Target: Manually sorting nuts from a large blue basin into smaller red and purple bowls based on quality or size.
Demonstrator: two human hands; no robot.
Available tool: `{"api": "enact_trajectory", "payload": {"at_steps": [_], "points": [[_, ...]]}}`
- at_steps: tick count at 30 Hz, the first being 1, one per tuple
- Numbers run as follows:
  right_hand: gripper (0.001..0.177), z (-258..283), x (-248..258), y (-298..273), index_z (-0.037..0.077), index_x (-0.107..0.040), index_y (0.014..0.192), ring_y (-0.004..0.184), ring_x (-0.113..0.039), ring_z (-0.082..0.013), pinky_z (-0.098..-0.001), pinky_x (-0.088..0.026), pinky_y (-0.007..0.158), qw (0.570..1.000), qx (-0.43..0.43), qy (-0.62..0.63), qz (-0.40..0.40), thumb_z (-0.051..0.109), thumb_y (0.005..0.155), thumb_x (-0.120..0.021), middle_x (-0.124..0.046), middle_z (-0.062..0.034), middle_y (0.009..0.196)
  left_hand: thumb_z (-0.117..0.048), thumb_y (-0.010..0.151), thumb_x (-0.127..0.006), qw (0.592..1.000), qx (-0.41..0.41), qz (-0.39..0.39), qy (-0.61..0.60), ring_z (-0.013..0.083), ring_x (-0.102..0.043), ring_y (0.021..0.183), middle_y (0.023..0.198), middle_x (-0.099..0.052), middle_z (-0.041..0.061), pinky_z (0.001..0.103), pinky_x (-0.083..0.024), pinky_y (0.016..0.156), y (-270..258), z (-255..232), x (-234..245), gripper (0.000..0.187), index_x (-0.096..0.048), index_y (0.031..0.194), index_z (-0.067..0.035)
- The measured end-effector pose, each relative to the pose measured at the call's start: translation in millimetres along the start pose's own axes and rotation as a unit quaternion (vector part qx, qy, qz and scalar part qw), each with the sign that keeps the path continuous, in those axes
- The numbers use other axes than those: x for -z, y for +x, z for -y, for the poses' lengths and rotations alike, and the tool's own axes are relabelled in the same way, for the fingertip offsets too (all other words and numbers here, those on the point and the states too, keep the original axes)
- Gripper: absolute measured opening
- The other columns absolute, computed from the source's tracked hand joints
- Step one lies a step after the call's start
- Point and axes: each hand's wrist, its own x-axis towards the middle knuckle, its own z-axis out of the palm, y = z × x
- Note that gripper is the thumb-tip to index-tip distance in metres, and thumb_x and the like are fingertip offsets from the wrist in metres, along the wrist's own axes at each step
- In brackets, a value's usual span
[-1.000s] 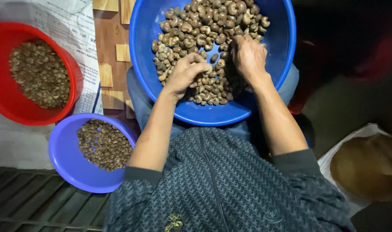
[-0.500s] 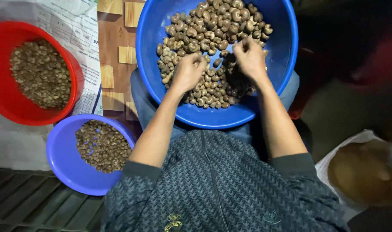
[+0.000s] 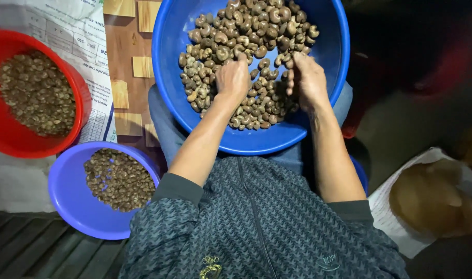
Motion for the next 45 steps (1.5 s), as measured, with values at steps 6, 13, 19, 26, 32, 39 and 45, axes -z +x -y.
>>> {"api": "enact_trajectory", "payload": {"at_steps": [6, 13, 19, 26, 32, 39, 45], "points": [[0.016, -61.9, 23.2, 39.1, 0.024, -0.076, 0.103, 0.086, -0.074, -0.0342, -0.0503, -0.058, 0.074, 0.883, 0.174, -0.436, 0.001, 0.038, 0.096, -0.076, -0.075, -0.0064, 0.084, -0.030, 0.081, -0.083, 0.906, 0.114, 0.121, -0.389, 0.0131, -0.062, 0.063, 0.070, -0.065, 0.000, 0.030, -0.051, 0.053, -14.3, 16.9, 52.9, 0.034, -0.067, 0.102, -0.010], [0.026, -109.7, 10.8, 66.2, 0.028, -0.068, 0.116, 0.094, -0.072, -0.0418, -0.0604, -0.051, 0.091, 0.742, 0.112, -0.660, 0.029, 0.042, 0.094, -0.071, -0.071, -0.0101, 0.099, -0.020, 0.091, -0.080, 0.735, 0.115, 0.104, -0.660, 0.0095, -0.065, 0.060, 0.074, -0.065, 0.006, 0.015, -0.050, 0.041, -63.1, 16.3, 124.5, 0.024, -0.063, 0.103, -0.008], [0.024, -80.6, -10.9, 39.2, 0.015, -0.058, 0.115, 0.090, -0.072, -0.0493, -0.0609, -0.054, 0.083, 0.765, 0.171, -0.621, -0.005, 0.034, 0.100, -0.061, -0.073, -0.0214, 0.092, -0.015, 0.094, -0.069, 0.646, 0.067, 0.121, -0.751, 0.0254, -0.078, 0.085, 0.101, -0.074, 0.020, 0.024, -0.053, 0.048, -73.7, 21.7, 129.9, 0.022, -0.061, 0.113, -0.005], [0.021, -108.6, -39.9, 29.3, 0.021, -0.065, 0.114, 0.083, -0.077, -0.0387, -0.0561, -0.060, 0.076, 0.692, 0.274, -0.665, 0.061, 0.029, 0.095, -0.064, -0.076, -0.0124, 0.081, -0.021, 0.098, -0.070, 0.727, 0.091, 0.097, -0.673, 0.0227, -0.077, 0.074, 0.091, -0.072, 0.016, 0.021, -0.053, 0.041, -74.2, 21.0, 103.5, 0.022, -0.062, 0.110, -0.004], [0.025, -126.5, -49.7, 37.4, 0.023, -0.067, 0.116, 0.079, -0.079, -0.0314, -0.0483, -0.062, 0.073, 0.685, 0.262, -0.677, 0.060, 0.021, 0.097, -0.050, -0.077, -0.0071, 0.078, -0.018, 0.097, -0.071, 0.789, 0.089, 0.098, -0.600, 0.0226, -0.075, 0.068, 0.088, -0.070, 0.018, 0.022, -0.053, 0.038, -80.6, 30.3, 97.4, 0.026, -0.064, 0.110, 0.004], [0.026, -131.3, -55.8, 42.1, 0.015, -0.051, 0.125, 0.083, -0.078, -0.0354, -0.0531, -0.061, 0.079, 0.676, 0.231, -0.694, 0.095, 0.018, 0.102, -0.039, -0.078, -0.0129, 0.092, -0.016, 0.093, -0.073, 0.801, 0.113, 0.077, -0.582, 0.0195, -0.072, 0.060, 0.079, -0.066, 0.016, 0.022, -0.053, 0.036, -83.9, 20.3, 97.5, 0.026, -0.067, 0.107, 0.005], [0.042, -94.7, -52.7, 22.8, 0.010, -0.061, 0.106, 0.097, -0.073, -0.0454, -0.0592, -0.054, 0.087, 0.846, 0.078, -0.511, 0.131, 0.048, 0.089, -0.061, -0.075, -0.0199, 0.088, -0.014, 0.095, -0.068, 0.811, 0.144, 0.028, -0.566, 0.0134, -0.065, 0.050, 0.072, -0.067, 0.011, 0.020, -0.048, 0.031, -82.7, 24.8, 101.4, 0.017, -0.066, 0.104, 0.000]]}}
